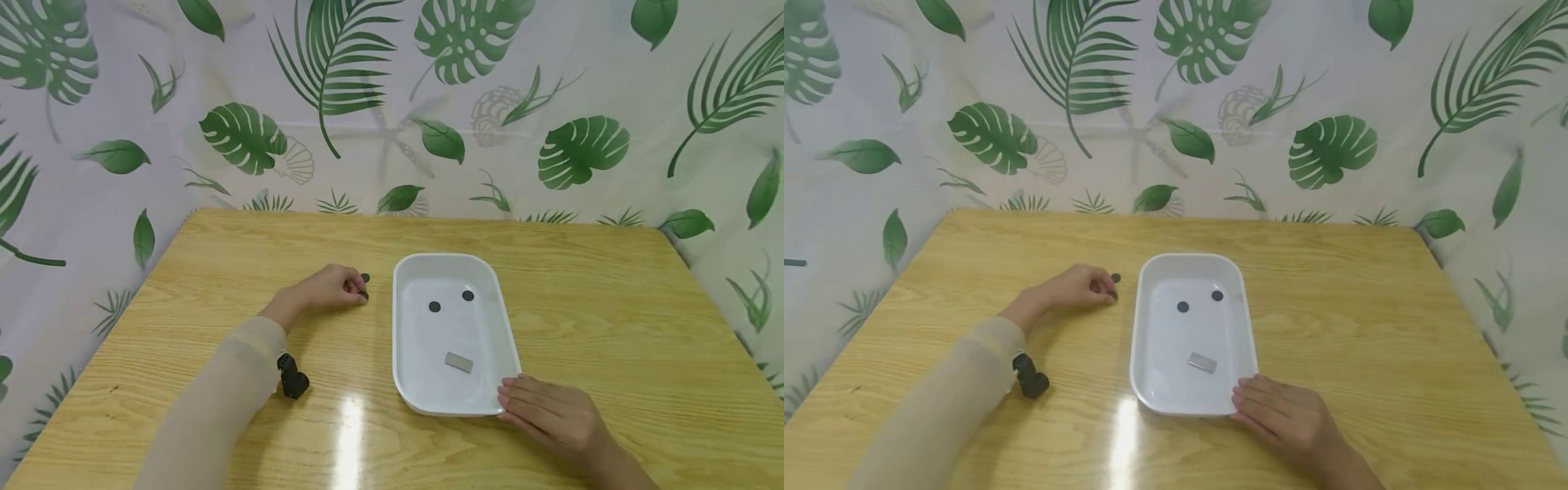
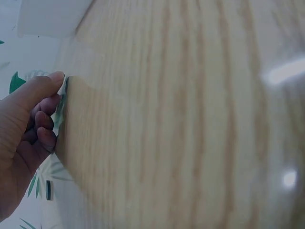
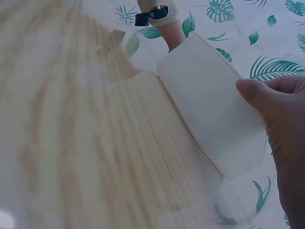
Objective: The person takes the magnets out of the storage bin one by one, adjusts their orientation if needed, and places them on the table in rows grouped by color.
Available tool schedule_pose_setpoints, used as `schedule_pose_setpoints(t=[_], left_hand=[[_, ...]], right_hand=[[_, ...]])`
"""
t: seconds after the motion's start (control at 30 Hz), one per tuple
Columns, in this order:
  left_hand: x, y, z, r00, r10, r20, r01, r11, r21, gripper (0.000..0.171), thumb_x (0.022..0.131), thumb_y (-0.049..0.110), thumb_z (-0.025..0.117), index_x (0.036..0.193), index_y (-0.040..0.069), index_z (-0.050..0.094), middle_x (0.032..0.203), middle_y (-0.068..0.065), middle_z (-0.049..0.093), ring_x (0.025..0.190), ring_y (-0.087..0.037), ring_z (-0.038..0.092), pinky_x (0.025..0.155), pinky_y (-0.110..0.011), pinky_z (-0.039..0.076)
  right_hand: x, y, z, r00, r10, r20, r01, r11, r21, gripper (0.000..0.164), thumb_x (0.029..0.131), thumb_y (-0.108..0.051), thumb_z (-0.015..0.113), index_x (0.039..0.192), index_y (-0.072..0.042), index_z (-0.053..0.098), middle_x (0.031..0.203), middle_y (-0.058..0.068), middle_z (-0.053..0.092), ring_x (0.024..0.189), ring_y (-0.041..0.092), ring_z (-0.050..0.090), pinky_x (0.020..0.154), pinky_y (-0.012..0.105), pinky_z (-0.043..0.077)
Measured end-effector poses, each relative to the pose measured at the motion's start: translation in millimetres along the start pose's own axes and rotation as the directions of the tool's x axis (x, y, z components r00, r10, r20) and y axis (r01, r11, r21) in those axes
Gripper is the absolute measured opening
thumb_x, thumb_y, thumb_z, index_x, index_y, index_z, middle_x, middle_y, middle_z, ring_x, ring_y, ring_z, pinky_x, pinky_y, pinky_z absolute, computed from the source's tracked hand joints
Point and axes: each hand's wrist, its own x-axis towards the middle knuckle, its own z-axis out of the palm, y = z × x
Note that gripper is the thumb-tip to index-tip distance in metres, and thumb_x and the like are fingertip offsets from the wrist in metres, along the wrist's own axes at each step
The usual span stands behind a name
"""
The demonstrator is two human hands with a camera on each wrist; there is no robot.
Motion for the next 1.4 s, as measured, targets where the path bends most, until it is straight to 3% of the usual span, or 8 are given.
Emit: schedule_pose_setpoints(t=[0.57,0.77,0.9,1.13,1.4], left_hand=[[2.4,-1.3,-4.8,0.999,-0.006,0.044,0.006,1.0,-0.012,0.019,0.085,0.019,0.068,0.099,0.007,0.065,0.081,-0.001,0.06,0.073,-0.012,0.053,0.07,-0.026,0.046],[0.6,-1.0,-8.8,0.998,-0.059,0.032,0.062,0.991,-0.115,0.023,0.084,0.02,0.07,0.102,0.007,0.063,0.083,-0.001,0.059,0.075,-0.013,0.053,0.071,-0.026,0.045],[2.5,2.6,-16.7,0.992,-0.083,0.098,0.1,0.978,-0.185,0.024,0.085,0.02,0.069,0.104,0.006,0.063,0.084,-0.002,0.059,0.074,-0.013,0.051,0.067,-0.026,0.044],[6.4,21.9,-37.1,0.963,-0.058,0.265,0.112,0.975,-0.194,0.019,0.084,0.017,0.067,0.098,0.005,0.064,0.086,-0.001,0.064,0.076,-0.013,0.05,0.073,-0.029,0.042],[23.8,59.5,-48.5,0.954,-0.043,0.296,0.1,0.979,-0.18,0.019,0.089,0.02,0.063,0.101,0.007,0.066,0.089,-0.004,0.062,0.081,-0.022,0.051,0.086,-0.046,0.046]], right_hand=[[16,3,-5,1.0,0.012,0.013,-0.013,1.0,0.027,0.016,0.086,-0.01,0.068,0.08,0.003,0.074,0.078,0.018,0.071,0.067,0.026,0.069,0.07,0.032,0.056],[16,4,-6,1.0,0.01,0.017,-0.011,1.0,0.024,0.016,0.087,-0.011,0.068,0.081,0.003,0.074,0.078,0.017,0.071,0.067,0.025,0.069,0.069,0.031,0.056],[15,4,-7,1.0,0.015,0.022,-0.015,1.0,0.019,0.016,0.087,-0.011,0.068,0.081,0.002,0.074,0.078,0.017,0.071,0.066,0.025,0.069,0.069,0.031,0.056],[8,3,-4,1.0,0.008,0.024,-0.008,1.0,0.02,0.016,0.087,-0.011,0.068,0.081,0.002,0.075,0.079,0.018,0.071,0.068,0.025,0.07,0.07,0.031,0.055],[3,0,-4,1.0,0.005,0.023,-0.005,1.0,0.018,0.017,0.087,-0.012,0.068,0.081,0.002,0.075,0.08,0.017,0.071,0.068,0.025,0.07,0.071,0.03,0.055]])
